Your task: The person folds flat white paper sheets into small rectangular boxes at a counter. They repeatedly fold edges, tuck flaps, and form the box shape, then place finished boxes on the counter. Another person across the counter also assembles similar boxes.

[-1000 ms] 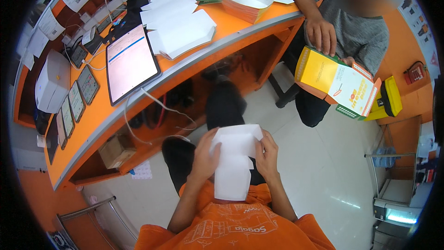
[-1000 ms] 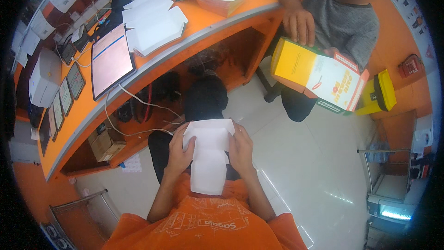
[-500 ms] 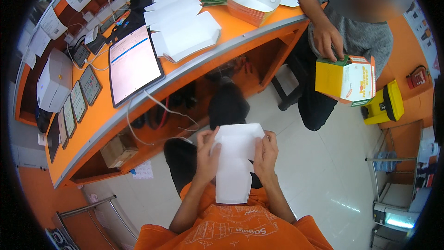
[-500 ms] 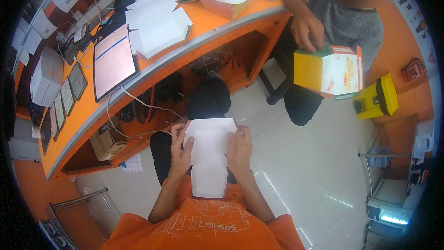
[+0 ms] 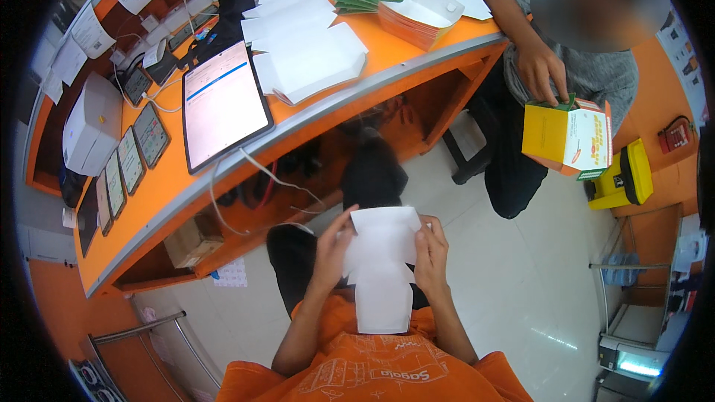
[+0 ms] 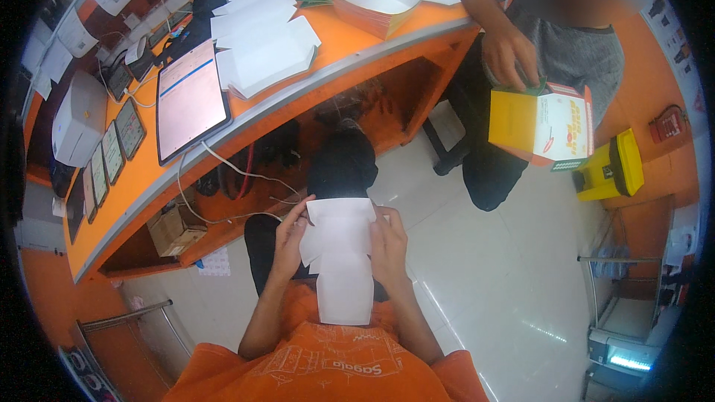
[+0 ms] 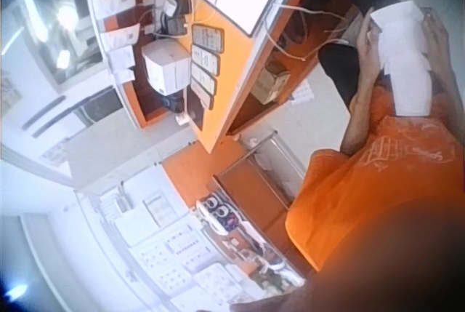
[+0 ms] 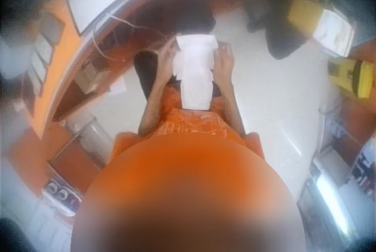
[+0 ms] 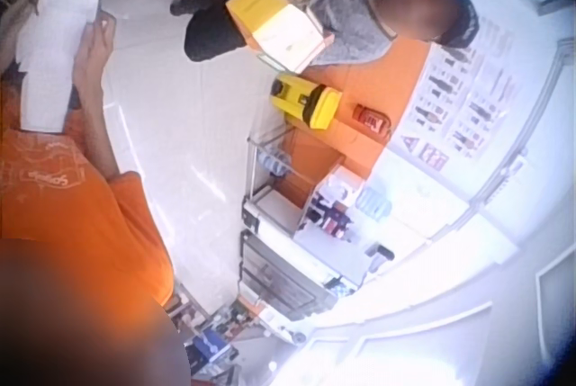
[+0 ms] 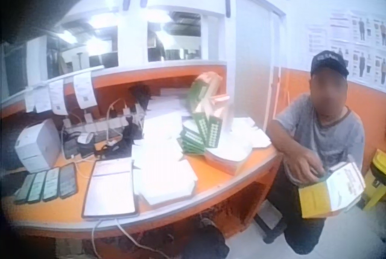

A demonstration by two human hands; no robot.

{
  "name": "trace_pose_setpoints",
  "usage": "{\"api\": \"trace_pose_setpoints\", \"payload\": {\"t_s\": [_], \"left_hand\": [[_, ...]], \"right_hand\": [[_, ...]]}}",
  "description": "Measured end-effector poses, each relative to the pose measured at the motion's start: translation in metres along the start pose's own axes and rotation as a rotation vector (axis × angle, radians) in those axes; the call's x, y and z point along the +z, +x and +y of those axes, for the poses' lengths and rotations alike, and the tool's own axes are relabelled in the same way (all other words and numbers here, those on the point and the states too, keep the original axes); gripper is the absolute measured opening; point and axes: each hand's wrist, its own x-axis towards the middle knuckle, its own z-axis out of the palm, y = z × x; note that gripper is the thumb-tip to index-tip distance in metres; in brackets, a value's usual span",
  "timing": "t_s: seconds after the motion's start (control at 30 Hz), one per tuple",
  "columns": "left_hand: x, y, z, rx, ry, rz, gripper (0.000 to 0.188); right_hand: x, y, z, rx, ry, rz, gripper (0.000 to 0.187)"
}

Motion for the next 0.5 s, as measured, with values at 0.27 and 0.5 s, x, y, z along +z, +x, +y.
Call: {"api": "trace_pose_setpoints", "payload": {"t_s": [0.27,0.5], "left_hand": [[-0.008,-0.001,-0.015,0.146,0.016,-0.033,0.029],[-0.01,-0.003,-0.01,0.167,0.081,-0.039,0.027]], "right_hand": [[-0.011,-0.005,0.001,0.238,0.355,-0.096,0.031],[-0.009,-0.013,0.005,0.362,0.501,-0.06,0.053]]}}
